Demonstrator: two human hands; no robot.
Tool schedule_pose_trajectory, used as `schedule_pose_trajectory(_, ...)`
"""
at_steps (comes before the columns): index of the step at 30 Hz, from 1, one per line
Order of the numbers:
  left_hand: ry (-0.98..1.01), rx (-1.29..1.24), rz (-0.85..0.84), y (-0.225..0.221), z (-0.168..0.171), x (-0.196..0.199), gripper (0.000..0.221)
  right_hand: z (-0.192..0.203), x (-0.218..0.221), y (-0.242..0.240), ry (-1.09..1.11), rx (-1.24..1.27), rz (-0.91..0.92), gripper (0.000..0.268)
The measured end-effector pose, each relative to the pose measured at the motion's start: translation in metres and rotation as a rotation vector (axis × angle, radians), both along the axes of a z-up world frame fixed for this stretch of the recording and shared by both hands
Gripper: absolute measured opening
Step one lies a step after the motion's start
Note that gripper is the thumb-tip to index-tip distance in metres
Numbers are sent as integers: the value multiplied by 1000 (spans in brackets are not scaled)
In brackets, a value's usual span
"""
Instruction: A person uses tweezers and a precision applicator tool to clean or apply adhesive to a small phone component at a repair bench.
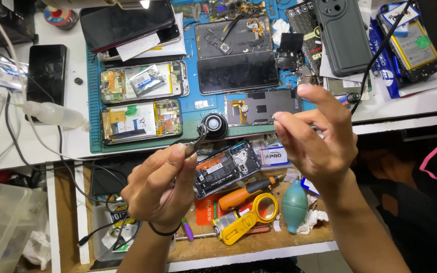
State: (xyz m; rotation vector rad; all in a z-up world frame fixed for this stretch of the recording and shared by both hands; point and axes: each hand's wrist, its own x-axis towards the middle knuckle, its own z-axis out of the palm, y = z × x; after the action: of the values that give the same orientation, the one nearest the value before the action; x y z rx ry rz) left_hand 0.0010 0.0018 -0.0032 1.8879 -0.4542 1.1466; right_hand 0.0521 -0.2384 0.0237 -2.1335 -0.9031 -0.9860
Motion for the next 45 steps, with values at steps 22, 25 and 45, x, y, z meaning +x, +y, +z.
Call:
schedule_pose_trajectory(22,-20,-15,36,5,-6,3,22,-27,-5,0,238,296,11,14)
schedule_pose_trajectory(25,-17,-11,28,4,-6,2,21,-23,-7,2,333,343,-22,17)
schedule_pose_trajectory(45,14,12,56,5,-6,1,23,-27,-5,2,634,577,24,16)
